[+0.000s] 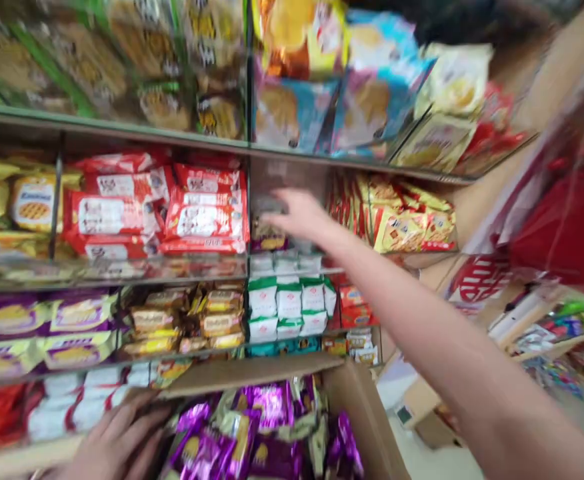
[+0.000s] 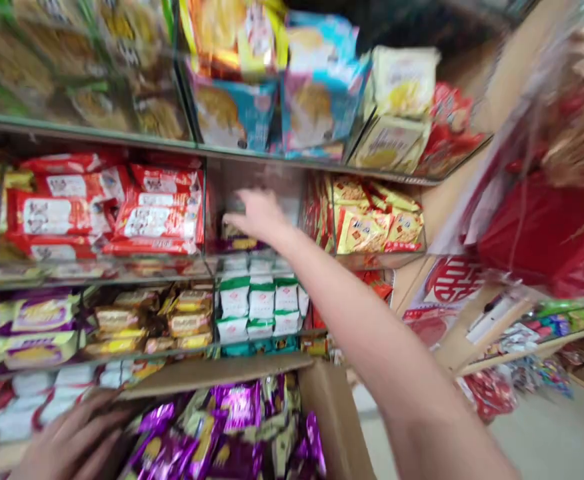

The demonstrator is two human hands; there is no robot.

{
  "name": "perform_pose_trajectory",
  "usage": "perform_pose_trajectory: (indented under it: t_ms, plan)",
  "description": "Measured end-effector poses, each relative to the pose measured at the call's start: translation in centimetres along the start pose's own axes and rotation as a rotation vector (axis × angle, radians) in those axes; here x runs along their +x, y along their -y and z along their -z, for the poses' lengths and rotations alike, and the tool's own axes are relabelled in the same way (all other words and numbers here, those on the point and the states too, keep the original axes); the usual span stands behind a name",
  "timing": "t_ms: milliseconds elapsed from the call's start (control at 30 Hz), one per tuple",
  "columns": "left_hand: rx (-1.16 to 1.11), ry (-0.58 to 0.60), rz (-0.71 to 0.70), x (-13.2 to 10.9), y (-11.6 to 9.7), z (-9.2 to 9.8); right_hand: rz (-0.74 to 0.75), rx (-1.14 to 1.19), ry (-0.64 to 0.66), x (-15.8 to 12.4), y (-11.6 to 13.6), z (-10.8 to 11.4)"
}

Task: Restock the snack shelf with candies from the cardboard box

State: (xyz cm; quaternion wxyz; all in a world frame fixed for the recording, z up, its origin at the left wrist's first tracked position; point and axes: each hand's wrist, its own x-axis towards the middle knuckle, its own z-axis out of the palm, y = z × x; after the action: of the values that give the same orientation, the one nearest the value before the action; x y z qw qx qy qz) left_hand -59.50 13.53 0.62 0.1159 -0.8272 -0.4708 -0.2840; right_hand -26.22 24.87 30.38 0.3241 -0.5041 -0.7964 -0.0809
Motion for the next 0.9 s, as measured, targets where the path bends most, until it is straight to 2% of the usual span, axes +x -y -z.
perform_pose_trajectory:
  t_ms: [67,100,133,167,200,233,267,333,433,500,533,633,733,767,833,900]
  plan:
    - [0.030,0.061,-0.017,0.5,-1.2,1.3,0.097,0.201,-0.154,-5.1,0.7,1.1]
    - [0.030,0.048,-0.023,0.7,-1.9,1.8,0.110,0.309,-0.180,-8.2,1.1,1.3]
    - [0.009,0.037,-0.038,0.9,-2.7,2.2,0.114,0.400,-0.143,-11.6,1.6,1.2]
    - [-0.028,0.032,-0.060,1.1,-3.6,2.5,0.119,0.472,-0.046,-15.1,2.0,0.7]
    - [-0.076,0.043,-0.081,1.3,-4.5,2.8,0.099,0.521,0.128,-18.4,2.4,-0.3]
    - [-0.132,0.072,-0.103,1.5,-5.5,3.0,0.006,0.525,0.305,-21.5,2.5,-1.8]
    - [-0.193,0.120,-0.119,1.7,-6.5,3.0,-0.132,0.500,0.410,-24.0,2.5,-3.6]
    - [-0.317,0.242,-0.098,2.5,-8.4,2.7,-0.458,0.418,0.491,-27.3,2.1,-8.0]
    - [-0.575,0.412,0.104,4.0,-10.5,1.4,-0.710,0.379,0.535,-28.4,1.1,-14.3]
    - [-0.706,0.448,0.260,4.6,-11.1,0.4,-0.786,0.409,0.502,-28.0,0.9,-16.8]
    - [-0.746,0.449,0.320,4.8,-11.3,0.1,-0.814,0.424,0.478,-27.8,0.9,-17.5]
    - [-0.830,0.446,0.472,4.4,-11.7,-0.4,-0.786,0.522,0.411,-28.0,1.5,-16.8]
    - [-0.971,0.485,0.654,3.8,-13.1,0.5,-0.576,0.585,0.232,-29.2,2.8,-14.0]
    - [-1.091,0.508,0.750,3.7,-13.9,1.1,-0.465,0.574,0.151,-29.6,3.5,-13.1]
    - [-1.473,0.548,0.955,3.8,-15.8,2.3,-0.227,0.497,0.015,-30.4,5.0,-11.7]
    - [-1.820,0.486,1.146,4.1,-17.5,3.3,-0.041,0.406,-0.057,-31.0,6.5,-10.9]
